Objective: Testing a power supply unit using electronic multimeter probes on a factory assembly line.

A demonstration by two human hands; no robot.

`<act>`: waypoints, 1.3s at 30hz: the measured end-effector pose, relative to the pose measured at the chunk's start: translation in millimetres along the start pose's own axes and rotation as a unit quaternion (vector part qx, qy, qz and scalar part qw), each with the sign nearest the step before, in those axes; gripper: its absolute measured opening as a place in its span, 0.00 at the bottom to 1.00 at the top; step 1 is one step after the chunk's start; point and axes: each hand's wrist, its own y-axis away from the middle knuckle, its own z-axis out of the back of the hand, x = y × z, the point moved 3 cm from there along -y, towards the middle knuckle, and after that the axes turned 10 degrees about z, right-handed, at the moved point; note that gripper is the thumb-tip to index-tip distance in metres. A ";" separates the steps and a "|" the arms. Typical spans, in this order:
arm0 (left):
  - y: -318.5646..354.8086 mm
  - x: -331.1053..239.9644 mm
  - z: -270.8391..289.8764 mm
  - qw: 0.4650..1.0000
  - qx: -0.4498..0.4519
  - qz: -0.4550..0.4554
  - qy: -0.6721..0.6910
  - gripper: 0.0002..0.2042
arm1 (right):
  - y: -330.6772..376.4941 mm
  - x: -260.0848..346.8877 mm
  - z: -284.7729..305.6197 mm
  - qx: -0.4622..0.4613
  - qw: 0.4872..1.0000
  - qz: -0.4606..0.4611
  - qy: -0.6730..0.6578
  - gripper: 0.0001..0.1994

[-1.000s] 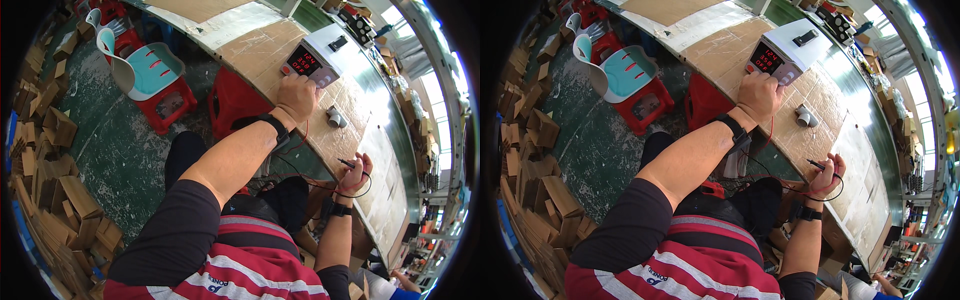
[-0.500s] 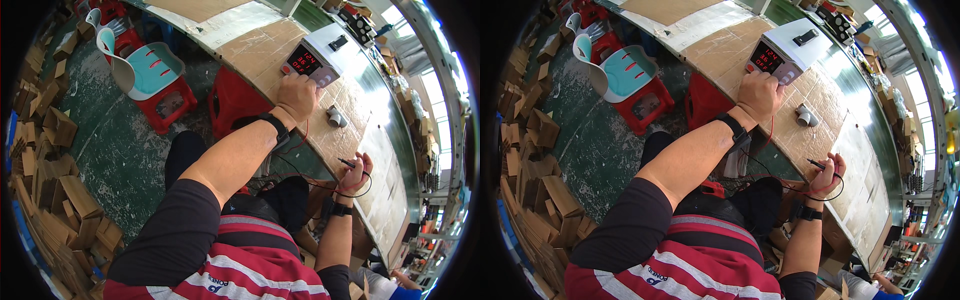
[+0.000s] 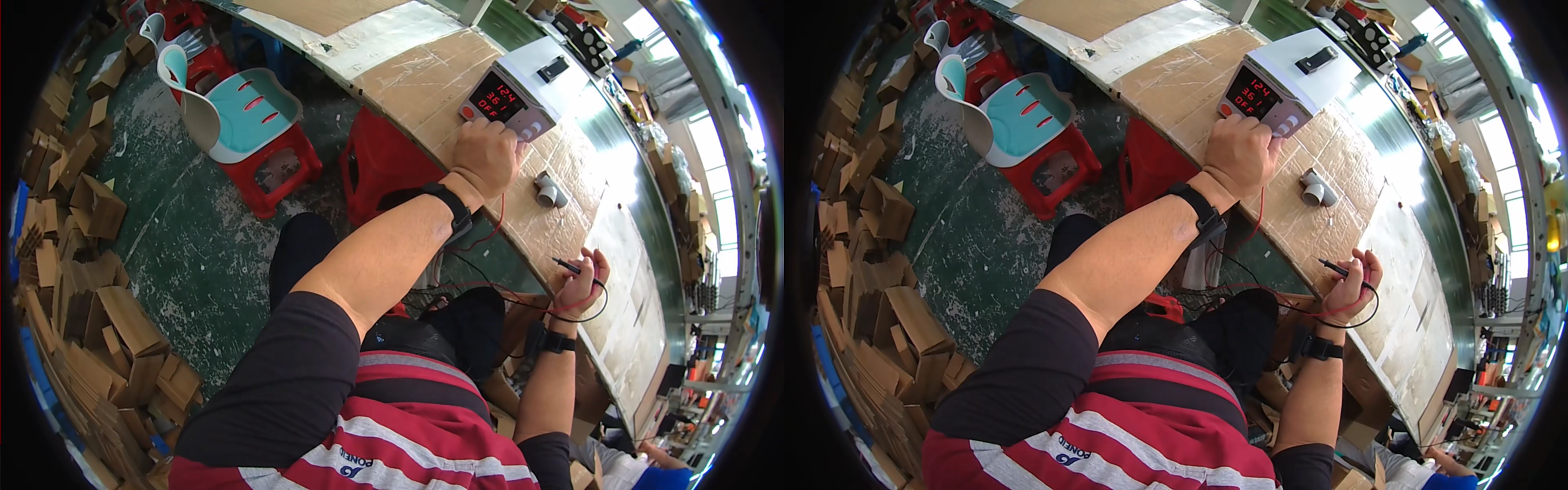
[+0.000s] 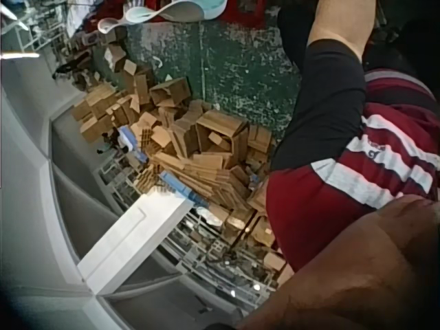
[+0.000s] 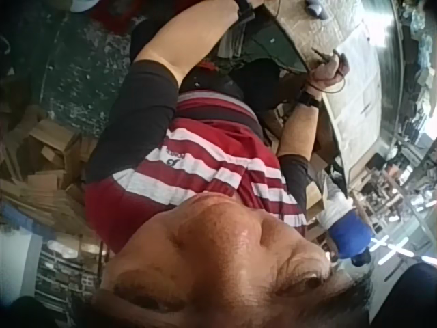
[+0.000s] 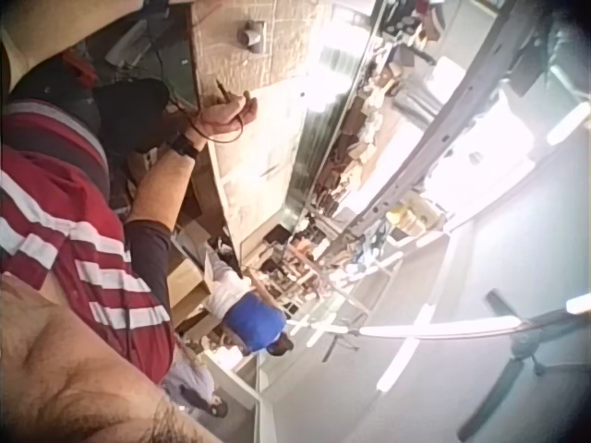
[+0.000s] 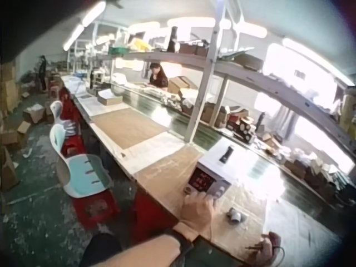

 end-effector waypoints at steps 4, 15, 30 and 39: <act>-0.1 0.8 -0.7 1.000 0.005 0.002 0.000 0.10 | 0.0 0.0 -0.1 0.000 1.000 0.002 0.002 0.16; -0.2 1.6 -1.7 1.000 0.006 0.004 0.004 0.10 | -0.6 -1.8 1.1 0.003 1.000 0.007 -0.001 0.15; 0.0 3.0 -4.8 1.000 0.013 0.005 0.000 0.10 | 0.2 -1.3 1.1 -0.002 1.000 0.002 0.010 0.15; -0.8 1.5 -2.4 1.000 0.011 0.003 -0.001 0.11 | 0.1 -1.9 1.1 -0.004 1.000 -0.006 0.001 0.15</act>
